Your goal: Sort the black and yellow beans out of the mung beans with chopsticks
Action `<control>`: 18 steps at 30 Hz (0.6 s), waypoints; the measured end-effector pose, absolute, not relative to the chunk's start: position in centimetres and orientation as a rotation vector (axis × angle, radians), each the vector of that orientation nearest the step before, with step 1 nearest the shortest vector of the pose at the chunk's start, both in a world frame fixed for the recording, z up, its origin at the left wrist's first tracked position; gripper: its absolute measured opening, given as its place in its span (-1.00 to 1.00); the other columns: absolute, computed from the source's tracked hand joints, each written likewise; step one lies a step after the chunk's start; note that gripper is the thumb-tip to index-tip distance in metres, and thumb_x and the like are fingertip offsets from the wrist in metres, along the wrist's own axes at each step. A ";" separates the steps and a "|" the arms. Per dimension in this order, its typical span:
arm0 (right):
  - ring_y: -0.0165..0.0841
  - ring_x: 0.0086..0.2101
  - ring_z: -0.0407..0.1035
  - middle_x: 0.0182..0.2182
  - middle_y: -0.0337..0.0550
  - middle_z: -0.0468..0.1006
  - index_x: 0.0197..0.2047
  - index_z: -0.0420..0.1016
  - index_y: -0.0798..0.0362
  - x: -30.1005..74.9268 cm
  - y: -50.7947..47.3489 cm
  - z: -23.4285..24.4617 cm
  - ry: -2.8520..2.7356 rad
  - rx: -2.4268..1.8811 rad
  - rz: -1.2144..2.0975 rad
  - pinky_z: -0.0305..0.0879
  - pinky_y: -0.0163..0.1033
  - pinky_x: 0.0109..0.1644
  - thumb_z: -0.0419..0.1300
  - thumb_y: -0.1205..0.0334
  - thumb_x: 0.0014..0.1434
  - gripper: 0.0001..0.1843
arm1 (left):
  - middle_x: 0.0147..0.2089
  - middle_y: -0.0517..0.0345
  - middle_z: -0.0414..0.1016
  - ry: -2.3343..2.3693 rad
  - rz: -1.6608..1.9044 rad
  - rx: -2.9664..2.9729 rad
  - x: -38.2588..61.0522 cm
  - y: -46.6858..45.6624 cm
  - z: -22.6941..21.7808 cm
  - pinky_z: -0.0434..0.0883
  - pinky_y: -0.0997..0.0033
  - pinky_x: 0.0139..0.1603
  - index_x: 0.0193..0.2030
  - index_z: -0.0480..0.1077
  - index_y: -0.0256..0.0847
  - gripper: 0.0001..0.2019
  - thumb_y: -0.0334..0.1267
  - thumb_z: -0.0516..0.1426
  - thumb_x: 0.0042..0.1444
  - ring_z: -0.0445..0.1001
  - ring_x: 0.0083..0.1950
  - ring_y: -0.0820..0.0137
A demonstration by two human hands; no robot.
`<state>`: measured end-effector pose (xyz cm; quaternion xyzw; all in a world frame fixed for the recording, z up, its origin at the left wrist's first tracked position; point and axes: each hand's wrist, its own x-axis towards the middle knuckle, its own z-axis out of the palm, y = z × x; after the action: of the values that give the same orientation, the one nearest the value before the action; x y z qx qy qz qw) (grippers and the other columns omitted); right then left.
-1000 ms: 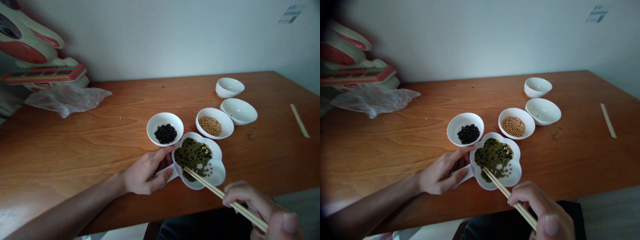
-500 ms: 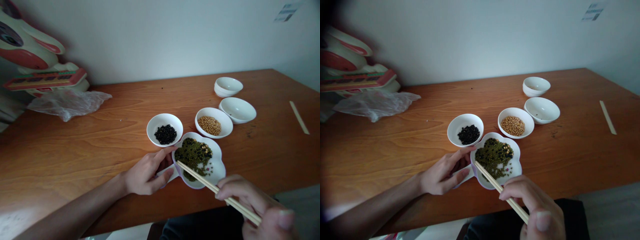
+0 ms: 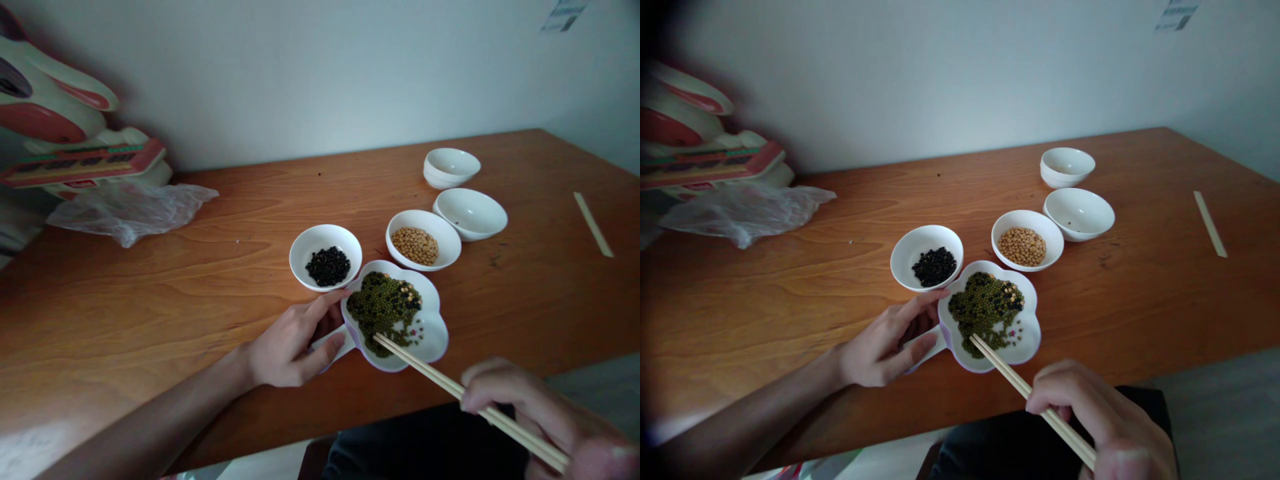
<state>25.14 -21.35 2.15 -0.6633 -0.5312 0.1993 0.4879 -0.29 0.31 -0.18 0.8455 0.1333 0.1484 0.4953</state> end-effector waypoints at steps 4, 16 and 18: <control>-0.22 -0.42 0.56 -0.40 -0.06 0.64 -0.38 0.63 -0.05 24.4 -21.1 2.6 -1.299 -1.631 0.507 0.34 -0.24 -0.51 -0.32 -0.38 0.40 -0.14 | -0.14 0.11 0.44 0.320 0.360 2.052 -0.3 0.3 -0.2 0.41 0.40 -0.29 0.52 -0.03 -0.20 -0.37 -0.33 0.09 0.38 0.40 -0.32 0.45; -0.20 -0.37 0.59 -0.36 -0.05 0.64 -0.29 0.61 -0.07 25.4 -21.5 1.5 -1.416 -1.662 0.513 0.41 -0.24 -0.47 -0.33 -0.23 0.47 -0.23 | -0.13 0.10 0.45 0.320 0.355 2.045 -0.3 0.3 -0.2 0.41 0.41 -0.30 0.53 -0.05 -0.20 -0.37 -0.33 0.09 0.39 0.42 -0.32 0.46; -0.21 -0.40 0.57 -0.38 -0.06 0.63 -0.31 0.61 -0.07 25.6 -21.7 1.4 -1.373 -1.677 0.506 0.41 -0.24 -0.47 -0.33 -0.25 0.46 -0.22 | -0.13 0.10 0.44 0.327 0.351 2.046 -0.3 0.3 -0.2 0.41 0.41 -0.31 0.52 -0.04 -0.20 -0.38 -0.32 0.09 0.40 0.41 -0.33 0.47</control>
<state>25.56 -21.66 1.44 -0.6759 -0.5534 0.2040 0.4419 -0.27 0.29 -0.23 0.8449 0.1351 0.1448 0.4969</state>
